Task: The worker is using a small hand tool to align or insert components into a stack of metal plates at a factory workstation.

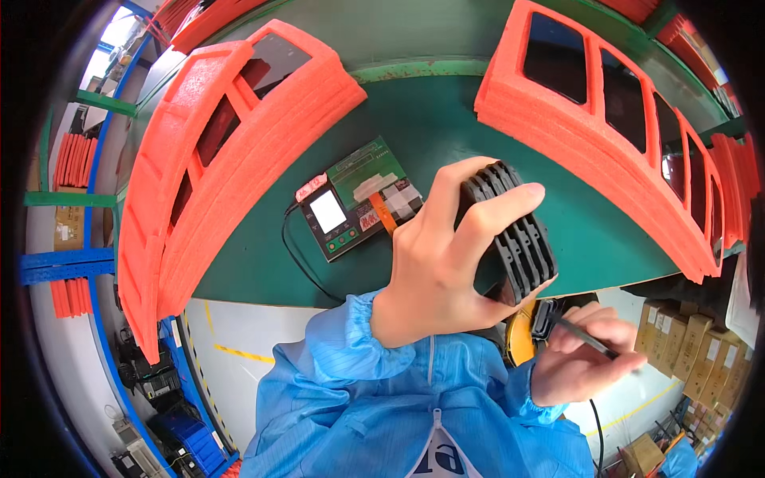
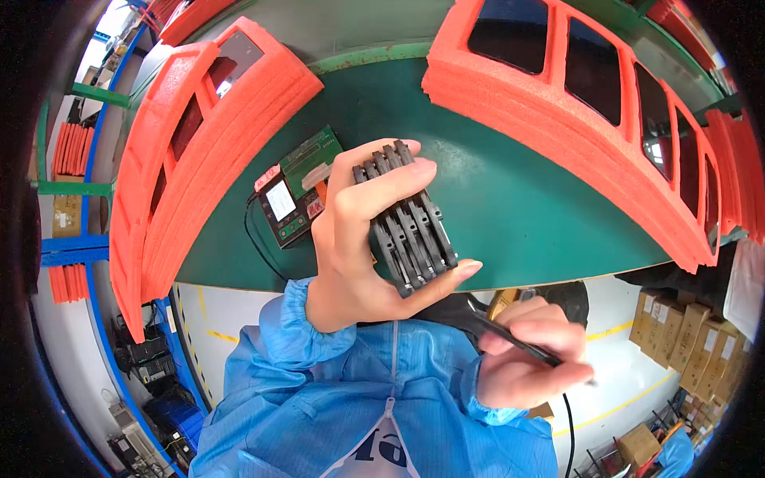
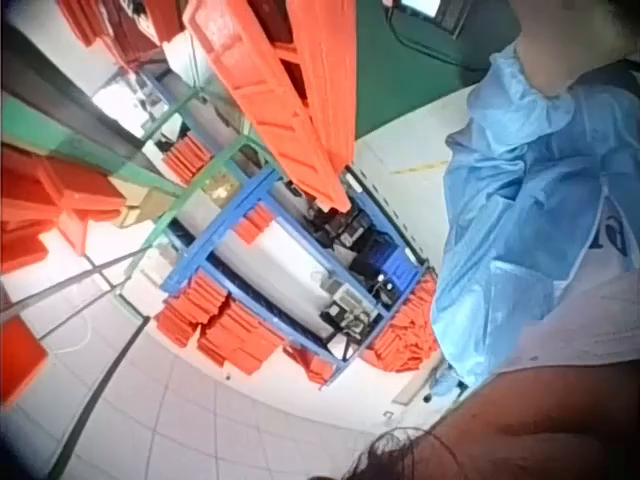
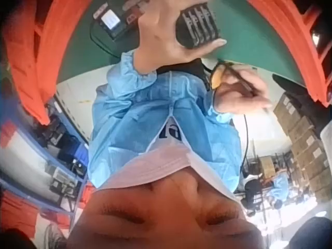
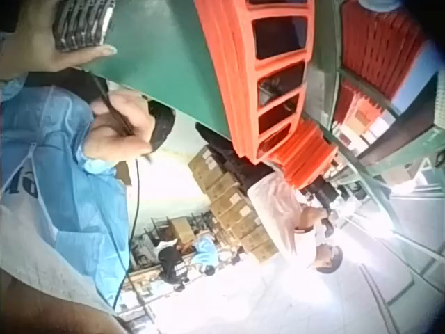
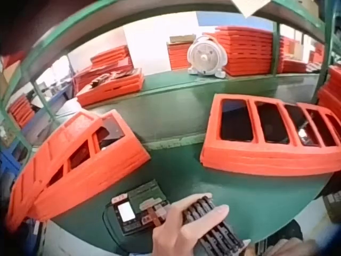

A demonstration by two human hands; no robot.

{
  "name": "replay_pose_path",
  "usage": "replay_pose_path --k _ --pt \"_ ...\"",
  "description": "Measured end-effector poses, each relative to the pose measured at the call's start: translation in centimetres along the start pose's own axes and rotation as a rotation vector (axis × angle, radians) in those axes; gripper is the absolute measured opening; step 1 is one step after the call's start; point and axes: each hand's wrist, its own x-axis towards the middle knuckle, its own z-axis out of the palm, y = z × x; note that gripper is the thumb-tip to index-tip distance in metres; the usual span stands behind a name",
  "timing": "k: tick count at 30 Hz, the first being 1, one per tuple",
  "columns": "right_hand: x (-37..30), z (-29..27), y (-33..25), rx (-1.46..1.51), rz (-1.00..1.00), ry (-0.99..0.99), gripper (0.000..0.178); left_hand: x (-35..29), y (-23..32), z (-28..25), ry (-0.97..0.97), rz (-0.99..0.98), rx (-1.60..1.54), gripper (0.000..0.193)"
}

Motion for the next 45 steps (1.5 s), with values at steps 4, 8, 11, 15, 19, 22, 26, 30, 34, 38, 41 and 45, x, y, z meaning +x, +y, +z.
replay_pose_path --k 4,8,11,15,19,22,26,30,34,38,41,45 --pt "0.7 4.1 0.7 -0.337 -0.179 0.228 0.041 -0.1 -0.5 0.4 0.017 0.087 0.028 0.078" --pt "1.5 3.4 1.6 -0.349 -0.339 -0.097 0.031 -0.7 -0.6 0.8 0.011 0.164 0.027 0.08" --pt "1.4 3.5 1.3 -0.287 -0.302 -0.103 0.027 -0.8 -0.8 0.7 0.025 0.163 0.016 0.082" --pt "1.1 3.5 0.9 -0.275 -0.223 -0.145 0.023 -1.2 -0.8 0.5 0.007 0.15 -0.001 0.082" --pt "0.1 4.5 0.3 -0.386 -0.093 -0.124 0.023 -1.6 -0.8 0.4 0.011 0.154 0.01 0.083" --pt "-1.1 3.6 1.2 0.005 -0.001 -0.047 0.026 -1.8 -0.9 0.3 0.014 0.154 0.004 0.081" --pt "-2.1 0.0 5.5 0.186 -0.16 0.045 0.028 -1.0 -0.8 0.5 -0.026 0.192 0.033 0.082" --pt "-8.1 -9.0 12.7 -0.944 -0.126 0.118 0.013 -1.0 -1.1 -0.3 -0.039 0.241 0.04 0.088" --pt "-13.2 -19.0 20.3 -0.712 0.448 0.291 0.024 -1.0 -1.7 0.5 -0.086 0.306 0.049 0.095" --pt "-12.6 -20.3 20.3 -0.805 0.407 0.22 0.024 -1.0 -1.1 0.5 -0.123 0.261 0.054 0.091" --pt "-13.0 -21.8 20.1 -0.827 0.431 0.302 0.019 -1.5 -1.1 1.5 -0.035 0.152 -0.057 0.088" --pt "-14.4 -25.4 19.2 -0.756 0.393 0.518 0.016 -2.1 -0.5 1.1 -0.068 0.082 -0.055 0.088"
